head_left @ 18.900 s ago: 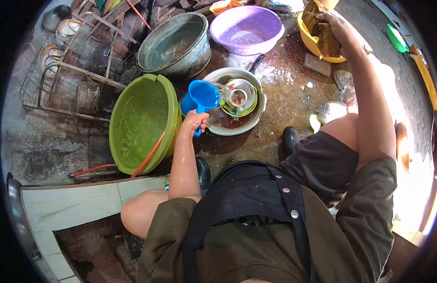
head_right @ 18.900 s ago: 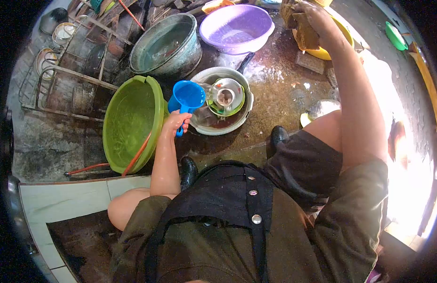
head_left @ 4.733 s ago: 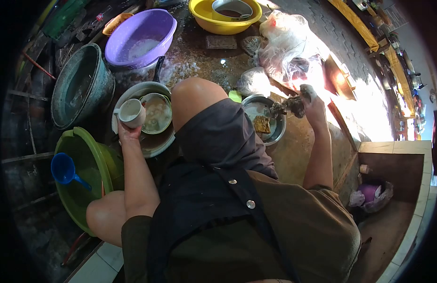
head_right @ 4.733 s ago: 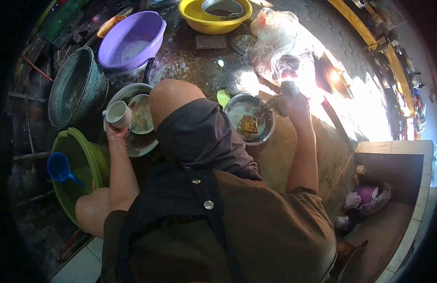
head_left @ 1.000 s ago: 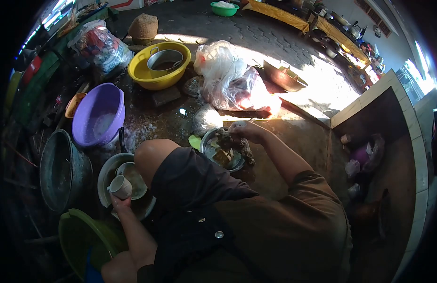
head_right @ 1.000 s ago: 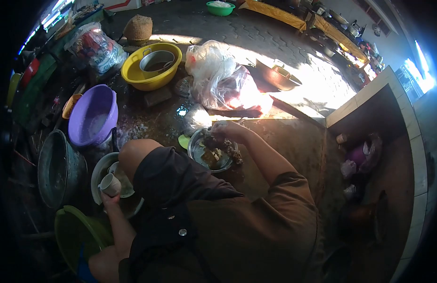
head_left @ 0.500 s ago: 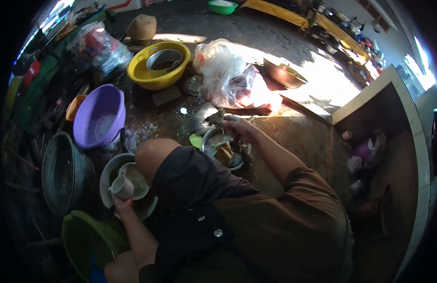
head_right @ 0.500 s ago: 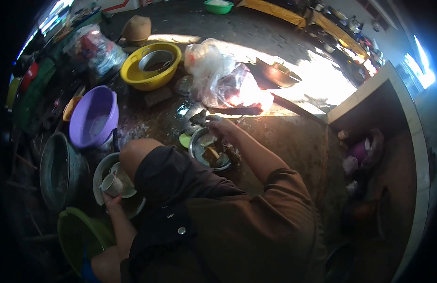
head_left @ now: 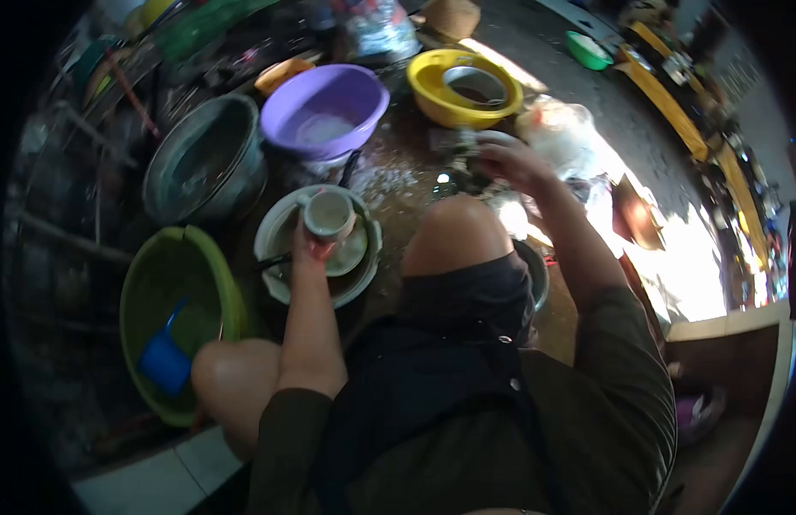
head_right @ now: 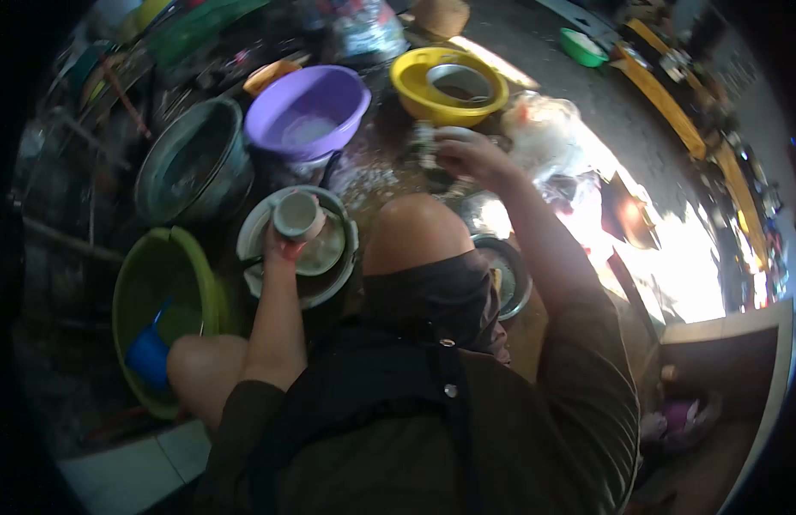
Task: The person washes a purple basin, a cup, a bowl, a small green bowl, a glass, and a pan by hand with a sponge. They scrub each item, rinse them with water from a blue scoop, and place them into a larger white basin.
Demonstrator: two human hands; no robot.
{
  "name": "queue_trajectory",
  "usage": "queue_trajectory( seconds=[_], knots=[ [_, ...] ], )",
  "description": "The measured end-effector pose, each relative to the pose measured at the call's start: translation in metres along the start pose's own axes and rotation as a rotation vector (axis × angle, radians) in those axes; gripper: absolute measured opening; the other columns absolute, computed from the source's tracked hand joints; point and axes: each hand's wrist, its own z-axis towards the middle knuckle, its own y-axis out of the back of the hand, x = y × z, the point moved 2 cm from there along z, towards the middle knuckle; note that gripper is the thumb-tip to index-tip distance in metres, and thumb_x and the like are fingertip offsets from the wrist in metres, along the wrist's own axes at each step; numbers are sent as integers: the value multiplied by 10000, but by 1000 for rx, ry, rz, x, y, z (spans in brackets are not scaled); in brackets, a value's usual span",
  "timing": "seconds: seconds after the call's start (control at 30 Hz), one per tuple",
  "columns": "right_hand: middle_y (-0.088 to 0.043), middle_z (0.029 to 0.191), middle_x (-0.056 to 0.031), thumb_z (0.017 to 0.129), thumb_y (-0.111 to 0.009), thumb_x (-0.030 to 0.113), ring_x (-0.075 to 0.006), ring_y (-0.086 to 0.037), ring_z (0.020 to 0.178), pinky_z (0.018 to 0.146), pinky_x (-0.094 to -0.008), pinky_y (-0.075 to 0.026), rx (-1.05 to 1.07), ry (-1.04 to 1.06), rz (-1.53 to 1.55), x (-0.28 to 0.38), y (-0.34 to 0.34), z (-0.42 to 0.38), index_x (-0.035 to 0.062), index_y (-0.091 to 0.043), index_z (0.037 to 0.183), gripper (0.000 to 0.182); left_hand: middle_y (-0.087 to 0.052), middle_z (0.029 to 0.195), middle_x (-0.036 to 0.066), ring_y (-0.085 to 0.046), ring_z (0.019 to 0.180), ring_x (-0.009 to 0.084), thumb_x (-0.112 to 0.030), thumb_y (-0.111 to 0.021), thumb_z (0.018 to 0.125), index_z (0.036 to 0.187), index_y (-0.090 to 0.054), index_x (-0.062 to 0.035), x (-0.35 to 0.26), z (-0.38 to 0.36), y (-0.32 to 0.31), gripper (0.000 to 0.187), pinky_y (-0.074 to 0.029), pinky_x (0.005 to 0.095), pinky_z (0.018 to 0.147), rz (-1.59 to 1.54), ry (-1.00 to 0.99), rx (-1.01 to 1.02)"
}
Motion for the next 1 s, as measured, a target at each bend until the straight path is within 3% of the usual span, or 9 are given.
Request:
queue_trajectory(
  seconds=[0.1, 0.13, 0.2, 0.3, 0.37, 0.5, 0.7, 0.83, 1.0],
  knots=[
    [-482, 665, 7, 826, -550, 144, -56, -446, 550, 476, -213, -369, 235, -33, -133, -8, -25, 55, 29, -573, 963, 181, -357, 1393, 144, -400, 1216, 352, -301, -397, 926, 1360, -360, -185, 9, 2, -27, 451, -327, 618, 950, -175, 122, 432],
    [-527, 696, 2, 818, -573, 173, -66, -476, 576, 493, -229, -401, 496, 426, -360, -37, -25, 102, 21, -570, 1055, 281, -262, 1428, 203, -451, 1138, 363, -373, -420, 917, 1424, -203, -236, 10, -4, -47, 569, -372, 576, 907, -199, 132, 276],
    [-589, 755, 1, 794, -613, 238, -85, -533, 636, 538, -243, -450, 468, -66, -450, -35, -68, 120, 97, -637, 1054, 297, -177, 1477, 172, -379, 1200, 303, -412, -303, 935, 1443, -130, -278, 12, 4, -47, 553, -298, 536, 965, 168, 95, 414],
    [-638, 718, -36, 711, -669, 294, -134, -584, 641, 523, -288, -461, 448, -110, -684, -80, -120, 155, 132, -685, 939, 280, -412, 1351, 143, -404, 1219, 361, -349, -355, 940, 1308, -423, -101, 10, -8, -50, 449, -329, 563, 975, -104, 229, -49],
    [-633, 674, -60, 701, -650, 272, -171, -605, 662, 551, -330, -467, 636, 4, -962, -82, -140, 154, 124, -692, 898, 250, -518, 1236, 159, -470, 1150, 382, -362, -389, 923, 1209, -507, -35, 11, -3, -34, 449, -356, 580, 956, -111, 244, 296],
    [-639, 694, -76, 703, -630, 258, -196, -609, 661, 595, -358, -469, 619, 118, -988, -131, -161, 187, 103, -684, 877, 238, -542, 1188, 179, -489, 1124, 385, -365, -420, 901, 1219, -505, -49, 12, 26, 51, 456, -380, 543, 956, -45, 183, -41],
    [-653, 833, -155, 736, -592, 265, -300, -625, 748, 676, -412, -482, 613, 75, -1140, -129, -149, 170, 67, -673, 882, 259, -464, 1254, 208, -415, 1209, 330, -293, -540, 860, 1224, -481, -4, -8, 17, 36, 468, -305, 467, 1049, -177, 78, 547],
    [-655, 848, -161, 742, -574, 223, -291, -633, 760, 686, -409, -491, 380, 288, -1159, -202, -126, 216, 65, -678, 878, 233, -480, 1240, 207, -444, 1172, 360, -216, -566, 814, 1215, -488, 11, -40, 32, 85, 467, -294, 505, 1046, -433, -332, -244],
    [-669, 859, -112, 736, -568, 191, -251, -644, 758, 692, -363, -500, 142, 67, -1001, -116, -68, 150, 111, -687, 911, 226, -553, 1168, 176, -535, 1082, 359, -285, -591, 744, 1160, -533, 15, -54, 19, 133, 516, -413, 539, 944, -147, -322, -70]
  ],
)
